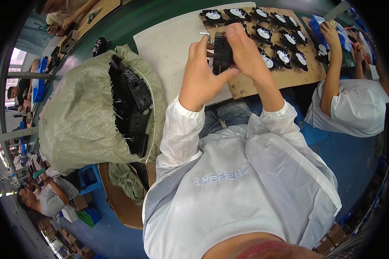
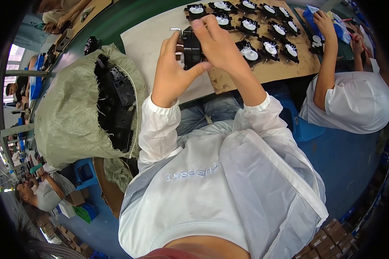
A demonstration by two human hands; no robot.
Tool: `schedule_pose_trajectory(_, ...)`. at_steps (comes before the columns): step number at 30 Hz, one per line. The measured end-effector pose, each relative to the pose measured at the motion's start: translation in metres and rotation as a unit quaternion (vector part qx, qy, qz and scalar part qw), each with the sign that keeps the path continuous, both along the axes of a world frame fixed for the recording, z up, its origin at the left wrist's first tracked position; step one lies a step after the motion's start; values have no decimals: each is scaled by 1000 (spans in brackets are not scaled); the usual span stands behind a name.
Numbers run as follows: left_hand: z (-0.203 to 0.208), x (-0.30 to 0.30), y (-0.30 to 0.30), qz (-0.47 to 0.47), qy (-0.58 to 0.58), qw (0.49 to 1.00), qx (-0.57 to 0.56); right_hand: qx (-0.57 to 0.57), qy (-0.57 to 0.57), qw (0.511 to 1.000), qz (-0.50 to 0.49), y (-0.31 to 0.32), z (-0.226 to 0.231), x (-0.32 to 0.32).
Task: Manually assembling electronic cooling fan components at a factory workstation.
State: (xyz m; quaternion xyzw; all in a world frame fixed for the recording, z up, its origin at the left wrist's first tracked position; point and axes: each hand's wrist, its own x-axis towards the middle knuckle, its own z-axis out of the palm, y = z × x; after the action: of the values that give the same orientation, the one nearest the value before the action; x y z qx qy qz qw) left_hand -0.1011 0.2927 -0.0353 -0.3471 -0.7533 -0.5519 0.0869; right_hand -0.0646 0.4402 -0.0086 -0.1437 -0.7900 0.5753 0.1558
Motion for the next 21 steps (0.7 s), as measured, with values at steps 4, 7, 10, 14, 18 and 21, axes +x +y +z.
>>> schedule_pose_trajectory(4,-8,-2,-6,-8,-48,999,6,13,-2,1000,16,1,0,-3)
schedule_pose_trajectory(7,-12,3,-4,-13,-98,994,43,177,128,975,-49,-4,-11,-8)
schedule_pose_trajectory(10,-9,10,-1,11,-17,999,30,-35,175,983,-42,-11,-22,-20)
schedule_pose_trajectory(14,-7,9,2,62,80,995,5,-240,209,948,-24,-18,-32,-51)
schedule_pose_trajectory(18,-12,-7,-13,173,145,973,-52,-265,220,936,69,-12,-25,-88)
schedule_pose_trajectory(21,-4,-17,-50,350,153,863,-332,-290,180,939,49,45,-29,-160)
